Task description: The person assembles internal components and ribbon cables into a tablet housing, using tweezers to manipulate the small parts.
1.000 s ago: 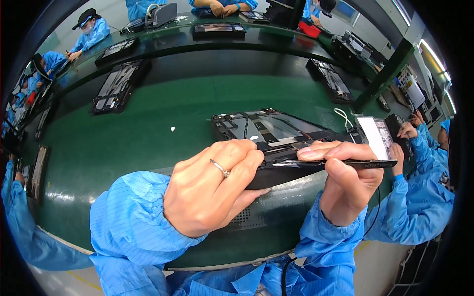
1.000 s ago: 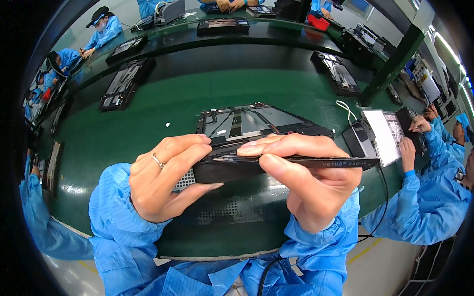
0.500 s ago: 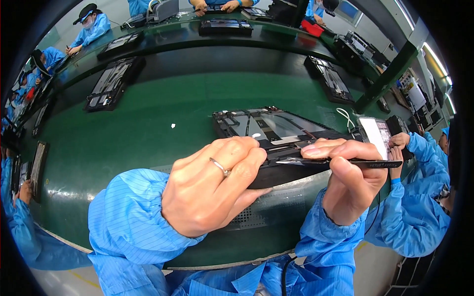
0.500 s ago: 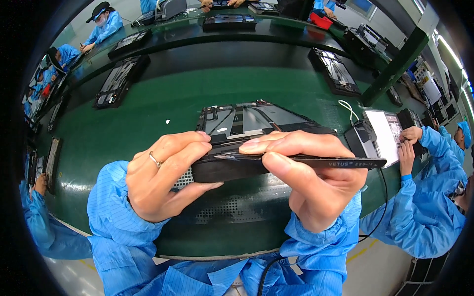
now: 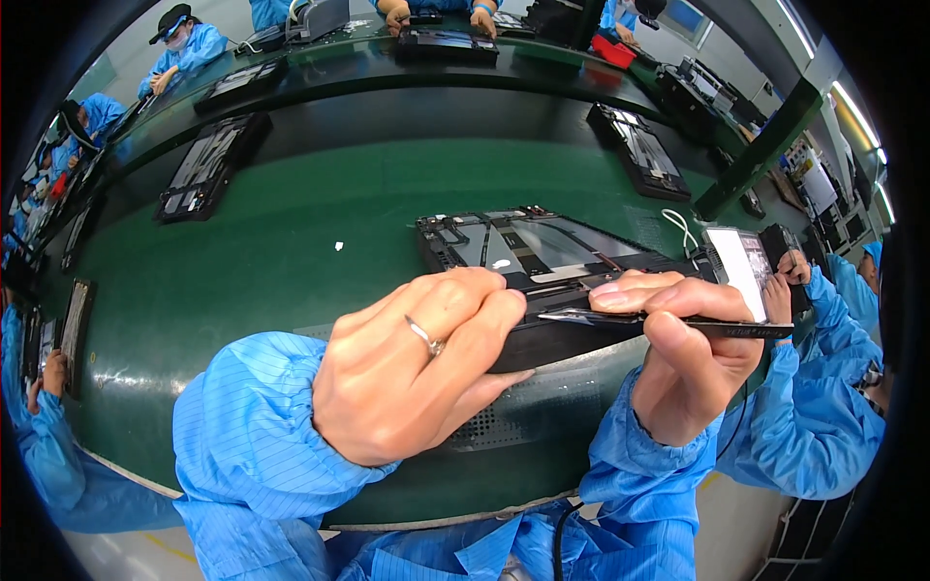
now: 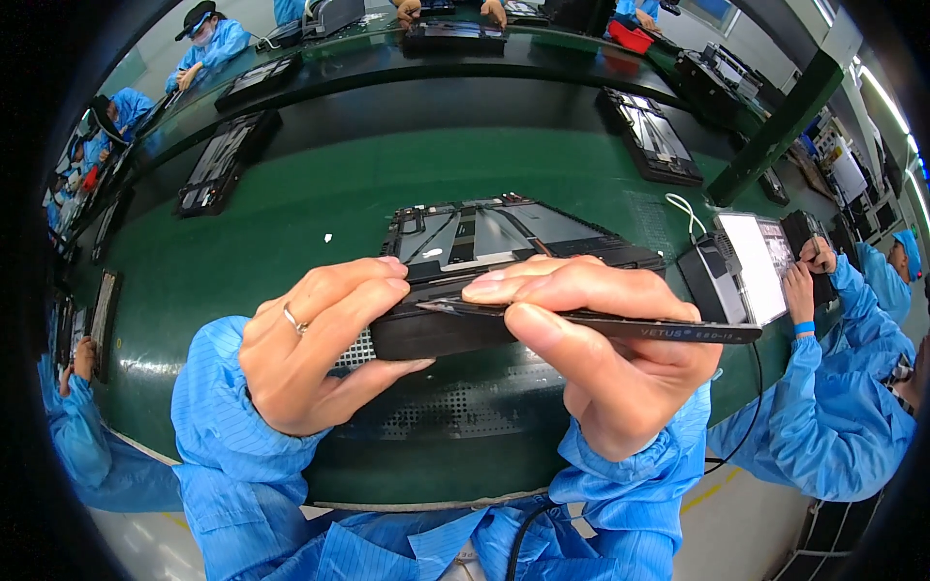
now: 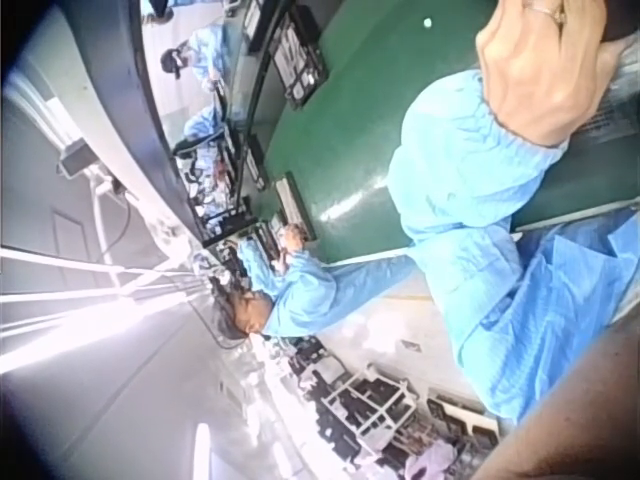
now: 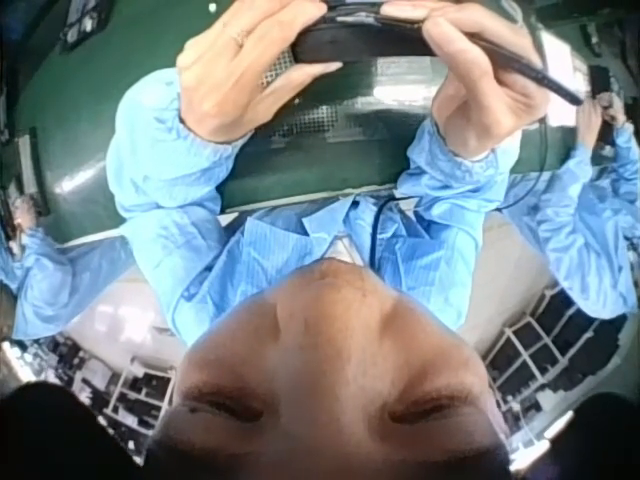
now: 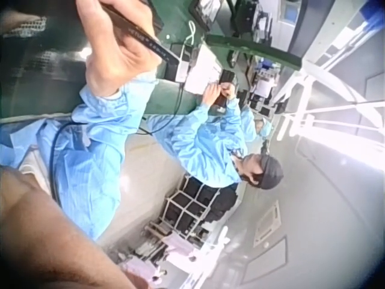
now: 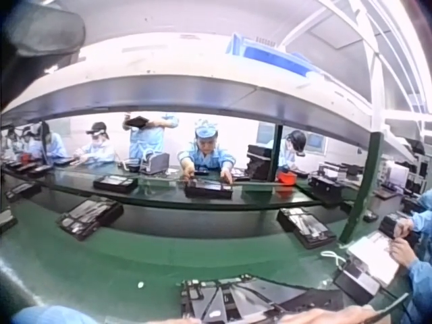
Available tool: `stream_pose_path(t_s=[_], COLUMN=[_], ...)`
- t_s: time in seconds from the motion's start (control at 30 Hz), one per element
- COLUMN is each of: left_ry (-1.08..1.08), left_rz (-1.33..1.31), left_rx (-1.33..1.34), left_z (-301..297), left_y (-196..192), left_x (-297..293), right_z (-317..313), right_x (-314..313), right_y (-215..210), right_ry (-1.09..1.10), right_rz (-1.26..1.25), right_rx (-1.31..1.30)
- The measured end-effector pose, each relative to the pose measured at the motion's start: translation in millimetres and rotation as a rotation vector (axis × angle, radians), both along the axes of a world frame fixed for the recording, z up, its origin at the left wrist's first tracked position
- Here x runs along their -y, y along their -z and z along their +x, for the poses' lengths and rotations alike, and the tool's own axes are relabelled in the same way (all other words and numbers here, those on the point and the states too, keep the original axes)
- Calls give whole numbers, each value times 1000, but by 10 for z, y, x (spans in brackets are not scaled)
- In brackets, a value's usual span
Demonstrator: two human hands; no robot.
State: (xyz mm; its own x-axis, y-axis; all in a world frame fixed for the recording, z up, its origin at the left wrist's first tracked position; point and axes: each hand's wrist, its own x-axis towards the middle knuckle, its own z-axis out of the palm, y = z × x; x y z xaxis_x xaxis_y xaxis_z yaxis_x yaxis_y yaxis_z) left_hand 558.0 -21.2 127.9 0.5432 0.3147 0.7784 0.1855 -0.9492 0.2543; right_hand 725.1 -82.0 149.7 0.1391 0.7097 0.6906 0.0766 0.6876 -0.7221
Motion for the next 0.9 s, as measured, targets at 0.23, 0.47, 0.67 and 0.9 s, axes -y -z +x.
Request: stream_pose_path(t_s=[0.23,0.47,0.67,0.9], left_ry=[50,82,-24,-61], left_rz=[253,397,71,119], left_rx=[33,110,-25,-163], left_z=[126,645,922,1011], left_y=[104,-30,134,566], left_x=[-72,45,-515,-846], right_z=[18,211,1185,2067], right_x=[35,72,-70,-41], right_y=[-28,-47,139,363], right_ry=[213,624,942,550], right_rz=[-59,59,376,210], right_rx=[135,639,442,24])
